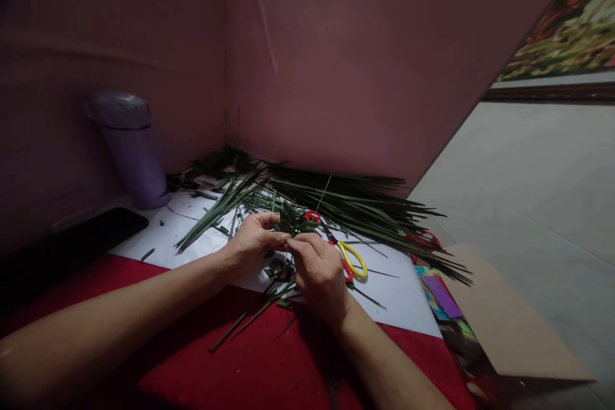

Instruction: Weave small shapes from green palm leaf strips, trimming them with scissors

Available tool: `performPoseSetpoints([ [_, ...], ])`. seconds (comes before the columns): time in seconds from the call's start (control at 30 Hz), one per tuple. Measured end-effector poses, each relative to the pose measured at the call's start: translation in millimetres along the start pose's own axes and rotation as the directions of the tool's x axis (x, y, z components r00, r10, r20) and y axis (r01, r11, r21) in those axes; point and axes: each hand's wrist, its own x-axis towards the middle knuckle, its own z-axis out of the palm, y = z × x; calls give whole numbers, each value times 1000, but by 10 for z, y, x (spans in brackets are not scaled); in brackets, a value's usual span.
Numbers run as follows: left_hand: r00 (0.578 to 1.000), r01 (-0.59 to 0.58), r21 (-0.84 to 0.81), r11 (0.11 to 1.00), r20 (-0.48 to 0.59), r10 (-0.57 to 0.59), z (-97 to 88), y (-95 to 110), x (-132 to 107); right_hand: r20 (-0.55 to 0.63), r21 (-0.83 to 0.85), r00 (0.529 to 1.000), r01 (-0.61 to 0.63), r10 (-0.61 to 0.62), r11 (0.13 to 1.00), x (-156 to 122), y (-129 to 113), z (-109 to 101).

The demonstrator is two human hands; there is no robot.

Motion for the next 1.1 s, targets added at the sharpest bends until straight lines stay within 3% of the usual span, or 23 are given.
performPoseSetpoints([
  [0.27,999,35,12,999,-13,-34,-15,-9,12,-13,90,997,-73,74,993,15,-7,-7],
  [0.7,1000,5,12,1000,29,-5,7,19,-29,-5,134,996,-83,85,987,2,17,3],
  [0.93,1000,-9,8,1000,23,9,22,29,-18,-89,131,974,-197,210,972,-27,57,29],
  [1.1,1000,-10,32,999,28,9,38,53,-24,-87,117,971,-212,223,970,-36,57,18],
])
